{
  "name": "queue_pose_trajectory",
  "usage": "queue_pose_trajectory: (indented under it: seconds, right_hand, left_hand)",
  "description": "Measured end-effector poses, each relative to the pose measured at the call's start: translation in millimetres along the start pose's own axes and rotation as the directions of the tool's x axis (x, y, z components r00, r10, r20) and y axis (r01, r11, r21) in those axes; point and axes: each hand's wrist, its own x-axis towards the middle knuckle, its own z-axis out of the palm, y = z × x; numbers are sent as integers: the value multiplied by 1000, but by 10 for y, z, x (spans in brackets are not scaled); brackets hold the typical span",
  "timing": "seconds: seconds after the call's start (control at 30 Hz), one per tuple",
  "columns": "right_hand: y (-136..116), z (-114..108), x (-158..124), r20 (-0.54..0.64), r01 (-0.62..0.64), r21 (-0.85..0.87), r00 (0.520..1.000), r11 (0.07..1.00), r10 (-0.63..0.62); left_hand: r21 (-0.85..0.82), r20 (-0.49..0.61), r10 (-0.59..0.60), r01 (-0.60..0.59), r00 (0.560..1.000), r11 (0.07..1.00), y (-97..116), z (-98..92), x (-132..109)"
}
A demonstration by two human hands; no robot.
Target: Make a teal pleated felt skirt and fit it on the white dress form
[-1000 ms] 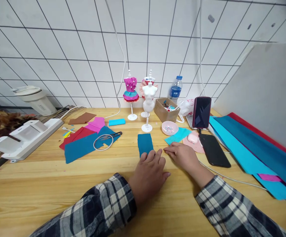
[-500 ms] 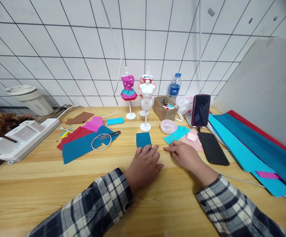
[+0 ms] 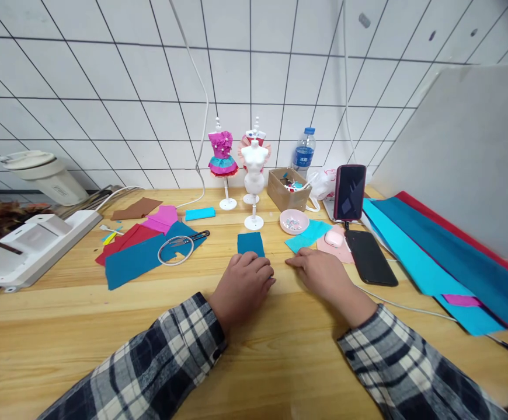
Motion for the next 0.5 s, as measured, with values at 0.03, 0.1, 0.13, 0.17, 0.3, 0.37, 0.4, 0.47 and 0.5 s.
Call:
queue_pose_trajectory:
  seconds: [0.03, 0.1, 0.13, 0.17, 0.3, 0.37, 0.4, 0.47, 0.5]
  right_hand:
    - [-5, -8, -2, 1, -6, 1, 1000, 1000, 6]
    - [1, -17, -5, 12, -10, 1, 1000, 1000, 9]
    - [10, -17, -7, 21, -1, -4, 1000, 1000, 1]
    - [22, -16, -9, 30, 13, -12, 999, 1000, -13]
    - [57, -7, -12, 46, 54, -46, 998, 998, -52]
    - [62, -3, -10, 56, 62, -52, 997, 997, -59]
    - [64, -1, -9, 59, 68, -53, 996, 996, -65]
    - [70, 3, -6, 58, 81, -52, 995, 995, -78]
    - [76, 5, -6, 55, 81, -47, 995, 996, -78]
  left_hand:
    - [-4, -1, 32, -32, 1000, 999, -15, -5, 4]
    - [2, 20, 96, -96, 995, 995, -17, 9, 16]
    - [9, 36, 116, -117, 993, 993, -5, 27, 25]
    - [17, 52, 130, -131, 990, 991, 14, 50, 39]
    - [39, 91, 148, -152, 985, 988, 103, 156, 118]
    - [43, 92, 145, -150, 985, 988, 129, 193, 158]
    - [48, 85, 144, -149, 986, 988, 136, 203, 176]
    - [64, 68, 149, -153, 986, 986, 138, 209, 207]
    - [74, 64, 154, -159, 986, 985, 136, 206, 219]
